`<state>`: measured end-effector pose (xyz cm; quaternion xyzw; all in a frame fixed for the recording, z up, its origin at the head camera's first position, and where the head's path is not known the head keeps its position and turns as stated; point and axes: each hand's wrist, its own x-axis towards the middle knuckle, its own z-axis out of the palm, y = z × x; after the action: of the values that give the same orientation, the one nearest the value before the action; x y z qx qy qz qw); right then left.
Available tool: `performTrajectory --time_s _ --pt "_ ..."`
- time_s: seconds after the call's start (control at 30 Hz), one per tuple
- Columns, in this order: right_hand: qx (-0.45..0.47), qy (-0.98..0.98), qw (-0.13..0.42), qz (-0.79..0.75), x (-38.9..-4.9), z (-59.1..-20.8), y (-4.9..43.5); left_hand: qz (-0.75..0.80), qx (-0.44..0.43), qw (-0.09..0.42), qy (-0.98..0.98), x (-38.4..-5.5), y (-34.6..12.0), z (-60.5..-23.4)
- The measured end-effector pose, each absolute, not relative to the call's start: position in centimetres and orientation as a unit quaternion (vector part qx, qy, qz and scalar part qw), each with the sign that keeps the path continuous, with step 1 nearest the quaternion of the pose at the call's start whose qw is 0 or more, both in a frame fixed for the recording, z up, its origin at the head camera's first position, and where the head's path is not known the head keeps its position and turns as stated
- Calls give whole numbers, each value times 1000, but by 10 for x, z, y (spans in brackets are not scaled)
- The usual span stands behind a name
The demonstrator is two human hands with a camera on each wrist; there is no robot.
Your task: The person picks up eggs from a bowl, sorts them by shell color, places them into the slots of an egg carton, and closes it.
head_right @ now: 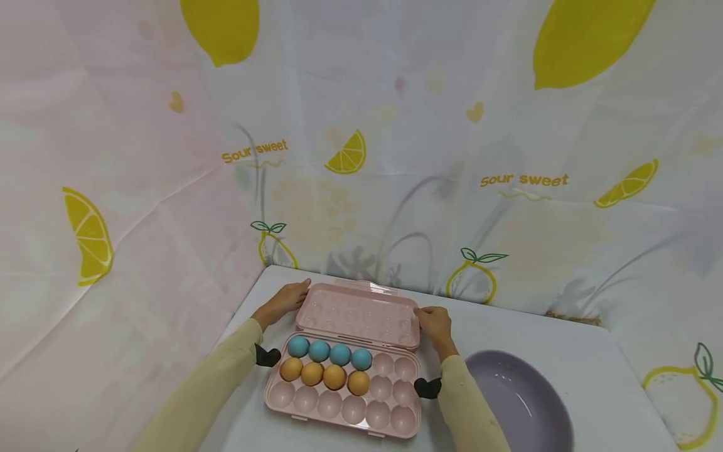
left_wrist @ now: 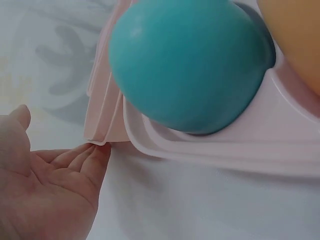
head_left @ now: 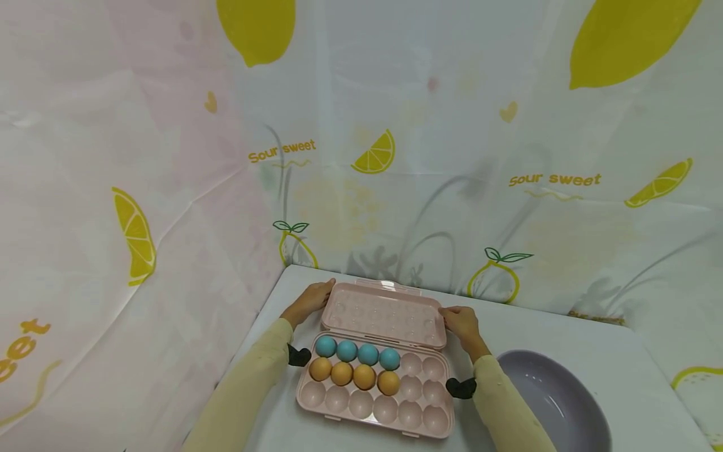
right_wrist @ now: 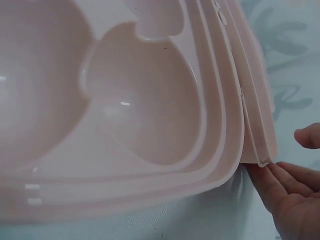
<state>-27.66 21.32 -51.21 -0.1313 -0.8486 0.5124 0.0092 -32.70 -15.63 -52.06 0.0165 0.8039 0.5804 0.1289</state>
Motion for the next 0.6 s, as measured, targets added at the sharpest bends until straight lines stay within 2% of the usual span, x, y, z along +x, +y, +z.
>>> performTrajectory --time_s 0.33,0.6 --pt "-136 -844 2 518 -275 -507 213 573 20 122 810 -328 -157 -520" --pt "-127 -845 18 518 -273 -501 213 591 36 109 799 -323 -157 -514"
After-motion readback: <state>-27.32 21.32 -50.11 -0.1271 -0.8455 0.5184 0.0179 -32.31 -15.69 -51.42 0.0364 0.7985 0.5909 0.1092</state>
